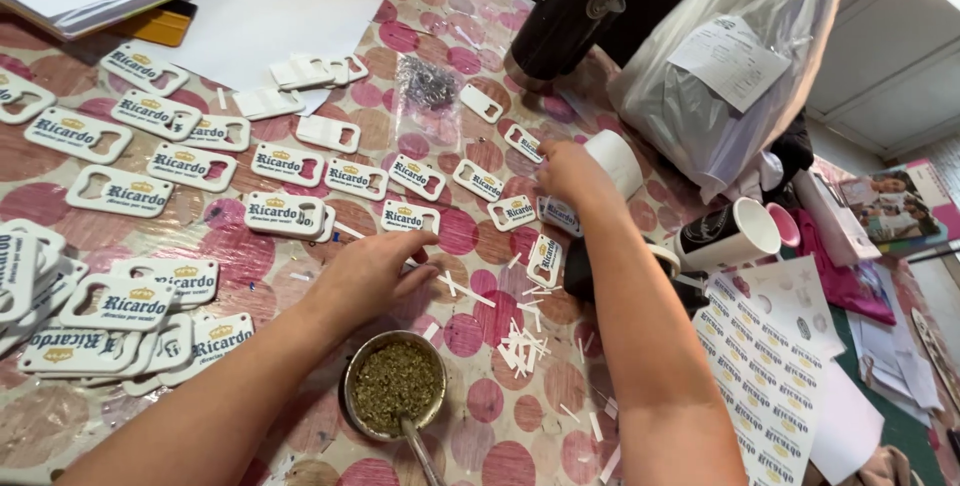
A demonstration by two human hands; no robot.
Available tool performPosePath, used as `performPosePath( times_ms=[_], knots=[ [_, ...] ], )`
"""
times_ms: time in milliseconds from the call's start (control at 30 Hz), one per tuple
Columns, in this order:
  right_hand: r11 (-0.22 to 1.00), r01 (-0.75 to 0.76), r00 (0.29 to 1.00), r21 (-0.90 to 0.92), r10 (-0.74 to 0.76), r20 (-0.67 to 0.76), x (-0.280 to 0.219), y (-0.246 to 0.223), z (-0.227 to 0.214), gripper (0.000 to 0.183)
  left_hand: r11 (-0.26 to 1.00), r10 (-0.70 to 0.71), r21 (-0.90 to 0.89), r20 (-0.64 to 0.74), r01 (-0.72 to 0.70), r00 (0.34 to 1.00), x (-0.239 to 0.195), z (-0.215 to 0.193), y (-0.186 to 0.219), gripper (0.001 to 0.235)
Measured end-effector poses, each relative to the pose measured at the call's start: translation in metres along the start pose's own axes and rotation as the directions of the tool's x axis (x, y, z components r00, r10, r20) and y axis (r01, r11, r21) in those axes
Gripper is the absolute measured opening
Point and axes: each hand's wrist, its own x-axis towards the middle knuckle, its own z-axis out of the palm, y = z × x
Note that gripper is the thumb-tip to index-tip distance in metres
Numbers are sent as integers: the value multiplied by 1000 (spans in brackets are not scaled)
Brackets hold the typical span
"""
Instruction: The person is working at a table covered with a floral tablecloth, handling white bottle openers and sheets of stickers. They use a pair of scissors to cut individual stickers from a printed sheet and place them on the table among other items.
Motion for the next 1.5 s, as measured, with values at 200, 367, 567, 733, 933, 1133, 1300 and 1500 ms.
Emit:
performPosePath(
  times_ms=[200, 367, 567, 733, 933, 1133, 1300, 1500],
  knots=[
    [983, 163, 974, 88, -175, 147, -100, -112, -52, 29, 998, -62, 13, -102, 63, 993, 2, -12, 7, 31],
    [970, 154, 977, 186, -177, 119, -96, -108, -41, 37, 995, -99, 2, -144, 100, 985, 3, -14, 13, 29],
    [978, 167, 971, 127, -140, -194, 38, -38, 16, 33, 996, -80, 24, -151, 85, 985, 3, -17, 17, 29],
    [953, 267, 919, 143, -206, -337, 112, -44, 42, 61, 997, -79, -20, -159, 77, 984, 3, -16, 15, 29],
    [977, 207, 917, -50, -212, -337, 155, -19, 71, 28, 996, -92, 7, -156, 94, 983, 3, -21, 18, 29],
    [948, -20, 928, 317, 135, -347, 106, -27, 38, 22, 996, -83, -3, -141, 84, 987, 2, -20, 22, 30],
    [965, 94, 943, 243, -8, -333, 100, -2, 33, 22, 996, -90, 3, -170, 92, 981, 2, -19, 19, 27],
    [959, 232, 957, 165, -195, -213, -53, -63, -48, 24, 995, -96, 24, -148, 100, 984, 3, -19, 13, 23]
  ],
)
